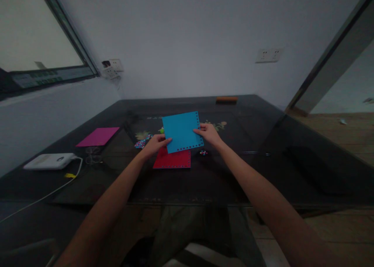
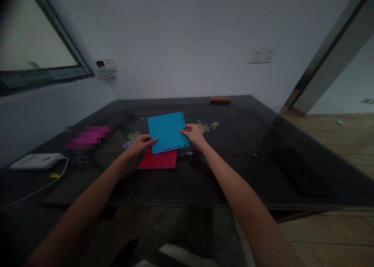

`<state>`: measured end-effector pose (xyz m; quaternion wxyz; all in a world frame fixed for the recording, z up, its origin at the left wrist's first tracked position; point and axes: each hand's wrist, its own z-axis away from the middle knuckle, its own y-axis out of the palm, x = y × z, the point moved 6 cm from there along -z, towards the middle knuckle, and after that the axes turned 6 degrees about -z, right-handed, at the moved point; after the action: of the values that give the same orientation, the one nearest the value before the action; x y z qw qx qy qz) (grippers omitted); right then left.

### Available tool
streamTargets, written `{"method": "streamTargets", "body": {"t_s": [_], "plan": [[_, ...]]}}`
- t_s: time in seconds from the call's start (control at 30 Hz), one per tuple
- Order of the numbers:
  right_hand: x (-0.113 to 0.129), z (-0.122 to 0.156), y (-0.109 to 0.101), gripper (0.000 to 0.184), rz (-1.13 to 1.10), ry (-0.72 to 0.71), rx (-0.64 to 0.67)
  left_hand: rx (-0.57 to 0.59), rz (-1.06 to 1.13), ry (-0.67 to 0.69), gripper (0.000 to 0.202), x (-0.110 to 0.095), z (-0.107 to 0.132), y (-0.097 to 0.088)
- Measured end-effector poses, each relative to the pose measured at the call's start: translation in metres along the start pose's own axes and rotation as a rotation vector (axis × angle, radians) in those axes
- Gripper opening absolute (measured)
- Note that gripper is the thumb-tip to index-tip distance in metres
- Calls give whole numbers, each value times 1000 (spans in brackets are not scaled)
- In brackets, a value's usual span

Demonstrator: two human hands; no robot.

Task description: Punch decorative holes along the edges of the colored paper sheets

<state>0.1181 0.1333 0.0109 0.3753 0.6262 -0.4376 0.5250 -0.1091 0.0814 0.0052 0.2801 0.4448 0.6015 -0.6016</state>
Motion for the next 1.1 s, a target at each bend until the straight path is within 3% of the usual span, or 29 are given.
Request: {"method": "streamTargets", "body": {"t_s": [0.3,0.77,0.97,1.1], "plan": [[11,2,-10,30,207,-100,-88,204,-27,-2,36,-7,6,17],[18,4,-5,31,221,-129,-54,300,-38,-57,36,-14,12,24],[19,5,-1,32,147,-123,-28,304,-56,-54,36,-16,13,27],[20,5,-2,36,223,-157,-43,276,-61,-41,36,-15,11,26]]}}
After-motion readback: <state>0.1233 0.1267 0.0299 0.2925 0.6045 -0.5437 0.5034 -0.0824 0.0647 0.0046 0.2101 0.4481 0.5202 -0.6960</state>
